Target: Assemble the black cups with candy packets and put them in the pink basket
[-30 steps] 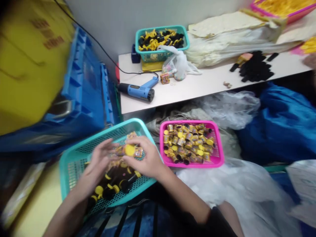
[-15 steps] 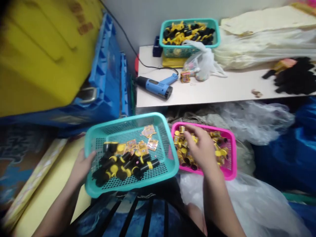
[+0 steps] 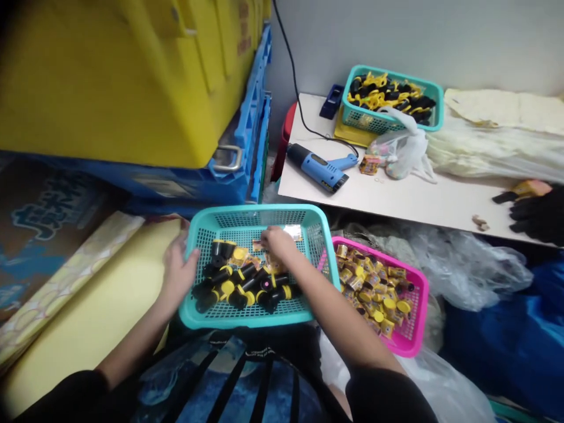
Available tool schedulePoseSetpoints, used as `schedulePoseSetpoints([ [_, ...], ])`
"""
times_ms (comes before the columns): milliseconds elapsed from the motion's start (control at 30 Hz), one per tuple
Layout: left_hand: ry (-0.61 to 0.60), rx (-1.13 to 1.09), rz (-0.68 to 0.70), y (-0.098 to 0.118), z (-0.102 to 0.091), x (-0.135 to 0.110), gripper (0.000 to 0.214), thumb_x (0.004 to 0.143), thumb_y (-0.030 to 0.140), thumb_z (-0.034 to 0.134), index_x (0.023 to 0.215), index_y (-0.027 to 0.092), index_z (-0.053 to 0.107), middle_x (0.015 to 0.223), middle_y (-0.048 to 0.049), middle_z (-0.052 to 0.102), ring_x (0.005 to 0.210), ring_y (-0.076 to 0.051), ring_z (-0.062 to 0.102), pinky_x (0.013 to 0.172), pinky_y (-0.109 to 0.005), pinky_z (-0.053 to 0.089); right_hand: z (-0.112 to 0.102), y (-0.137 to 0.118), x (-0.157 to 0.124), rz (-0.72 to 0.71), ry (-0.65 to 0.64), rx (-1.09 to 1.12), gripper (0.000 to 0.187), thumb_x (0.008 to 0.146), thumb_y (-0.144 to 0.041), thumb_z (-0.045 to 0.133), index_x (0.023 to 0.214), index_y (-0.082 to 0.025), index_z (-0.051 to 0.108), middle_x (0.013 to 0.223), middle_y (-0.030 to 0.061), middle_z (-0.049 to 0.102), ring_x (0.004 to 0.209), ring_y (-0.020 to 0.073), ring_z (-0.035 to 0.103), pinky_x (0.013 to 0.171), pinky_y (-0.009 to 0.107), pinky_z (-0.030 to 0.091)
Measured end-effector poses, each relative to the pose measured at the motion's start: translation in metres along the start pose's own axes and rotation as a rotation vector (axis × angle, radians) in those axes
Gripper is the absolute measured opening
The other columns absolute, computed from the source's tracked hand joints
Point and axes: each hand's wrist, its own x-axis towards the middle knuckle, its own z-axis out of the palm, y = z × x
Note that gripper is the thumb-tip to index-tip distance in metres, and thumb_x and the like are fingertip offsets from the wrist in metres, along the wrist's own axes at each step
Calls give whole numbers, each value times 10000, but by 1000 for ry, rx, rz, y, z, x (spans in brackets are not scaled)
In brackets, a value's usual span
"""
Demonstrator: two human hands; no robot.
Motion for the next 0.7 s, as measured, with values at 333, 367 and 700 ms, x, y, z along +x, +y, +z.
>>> schedulePoseSetpoints([
  [333,-459,-754,-255,63,24,1,444,651,257,775,1047,192,584,873,-48,692,800,-194,678,713,-322,553,2,-72,-47,212,159,1211,407,680,-414,766,961,-231,536,623,-66,584,542,118,536,567,247,426],
  [367,-483,-801,-296,64,26,3,416,654,248,771,1022,190,586,795,-24,685,722,-172,674,667,-295,545,2,-77,-52,235,185,1249,405,683,-422,765,970,-232,552,627,-61,597,541,120,537,566,249,424],
  [700,-378,-459,-23,44,23,4,322,702,224,732,1015,216,655,1065,-76,672,1018,-233,634,838,-383,528,4,-88,-68,428,383,1370,249,749,-441,711,864,-224,671,769,-3,676,690,149,575,606,257,414],
])
